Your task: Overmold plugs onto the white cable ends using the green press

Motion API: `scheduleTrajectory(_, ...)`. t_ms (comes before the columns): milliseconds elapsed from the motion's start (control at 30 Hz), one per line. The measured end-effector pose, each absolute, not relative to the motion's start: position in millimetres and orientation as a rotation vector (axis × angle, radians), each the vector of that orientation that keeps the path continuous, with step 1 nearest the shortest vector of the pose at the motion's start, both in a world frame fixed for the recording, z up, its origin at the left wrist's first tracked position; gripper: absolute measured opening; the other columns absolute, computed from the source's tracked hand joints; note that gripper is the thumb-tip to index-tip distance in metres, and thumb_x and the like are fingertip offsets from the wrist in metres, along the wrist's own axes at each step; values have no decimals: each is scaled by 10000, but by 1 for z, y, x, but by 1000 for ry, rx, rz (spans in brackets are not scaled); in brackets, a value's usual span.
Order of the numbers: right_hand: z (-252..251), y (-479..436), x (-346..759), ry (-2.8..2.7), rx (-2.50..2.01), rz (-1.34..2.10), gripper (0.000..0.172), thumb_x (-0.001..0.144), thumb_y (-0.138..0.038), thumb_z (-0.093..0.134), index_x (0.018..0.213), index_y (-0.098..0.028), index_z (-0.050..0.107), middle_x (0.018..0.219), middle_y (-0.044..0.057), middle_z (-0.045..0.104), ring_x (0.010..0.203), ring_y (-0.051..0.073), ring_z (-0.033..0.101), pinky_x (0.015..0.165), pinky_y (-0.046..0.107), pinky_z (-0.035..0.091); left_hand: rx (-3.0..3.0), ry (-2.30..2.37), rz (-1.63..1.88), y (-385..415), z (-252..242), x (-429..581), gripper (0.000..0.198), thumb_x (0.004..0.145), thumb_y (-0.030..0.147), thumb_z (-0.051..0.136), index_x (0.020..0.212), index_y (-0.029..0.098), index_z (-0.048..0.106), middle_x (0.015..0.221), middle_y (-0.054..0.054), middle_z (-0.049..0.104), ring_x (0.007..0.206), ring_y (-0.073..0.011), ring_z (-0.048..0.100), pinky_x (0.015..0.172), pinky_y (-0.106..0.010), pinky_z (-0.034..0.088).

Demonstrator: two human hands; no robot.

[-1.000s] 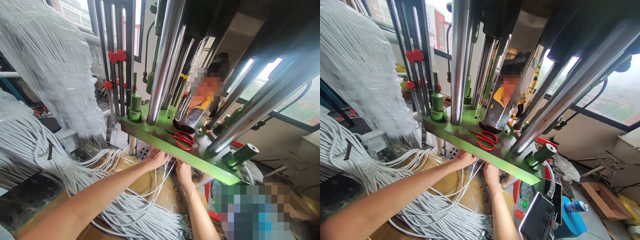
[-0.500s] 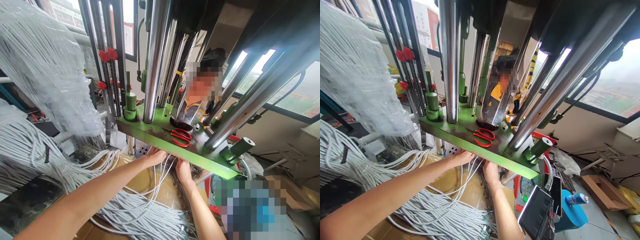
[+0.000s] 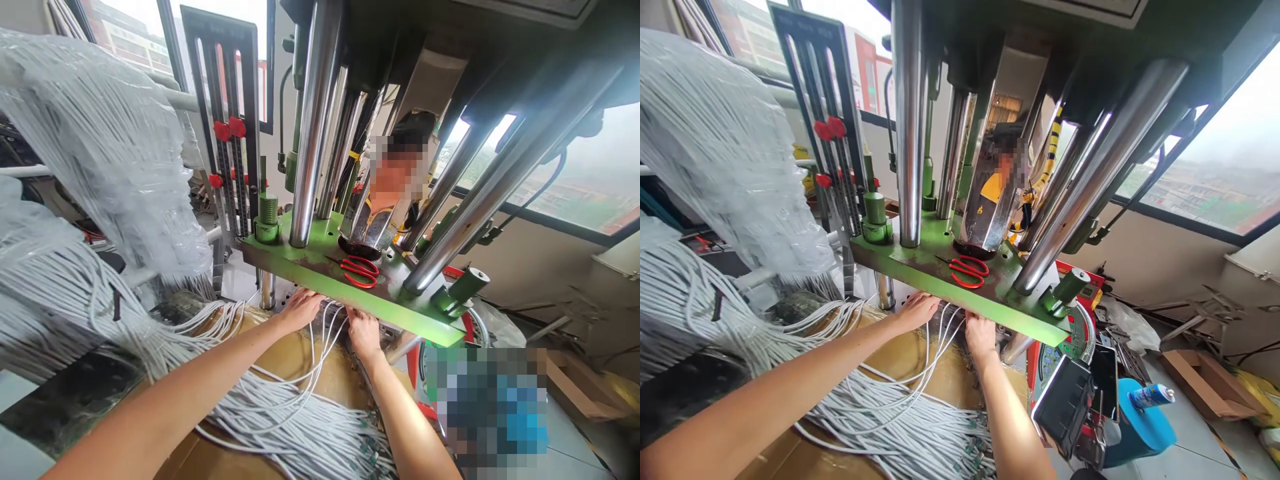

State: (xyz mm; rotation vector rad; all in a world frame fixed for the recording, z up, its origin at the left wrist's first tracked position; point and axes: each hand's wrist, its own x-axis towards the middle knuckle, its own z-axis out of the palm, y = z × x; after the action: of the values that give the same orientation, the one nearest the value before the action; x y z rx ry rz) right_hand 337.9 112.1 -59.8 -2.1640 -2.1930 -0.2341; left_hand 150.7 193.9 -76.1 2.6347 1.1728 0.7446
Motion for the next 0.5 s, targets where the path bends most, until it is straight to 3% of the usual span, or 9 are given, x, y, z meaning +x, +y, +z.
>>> scheduleTrajectory(133,-53,115,332,-2222,-2190,-256,433,901,-100,450,1327,-165,492,1128,131,640,1012,236,605,870,395,456,2633,1156,723,193,-67,151,322,806,72,496,1037,195,683,951,-99,682,983,-248,608,989,-401,410)
scheduleTrajectory(300,-53,115,315,-2217,-2164,-309,623,864,-20,395,1419,-302,381,1192,172,593,1074,286,567,806,404,462,2627,1116,755,155,-56,140,361,838,123,474,1152,176,643,1236,-134,570,1097,-272,560,1002,-435,425)
scheduleTrajectory(400,-52,118,310,-2187,-2157,-294,646,856,-8,361,1417,-328,381,1217,182,575,1083,308,558,779,411,472,2624,1050,742,106,-52,119,353,845,146,482,1151,199,649,1291,-106,540,1164,-251,529,1035,-393,420)
scheduleTrajectory(500,-42,112,316,-2160,-2123,-233,639,828,11,375,1396,-277,430,1193,161,597,1077,276,568,835,377,474,2507,897,718,46,-50,79,358,873,196,463,1183,259,633,1283,-61,563,1174,-213,536,1033,-336,435)
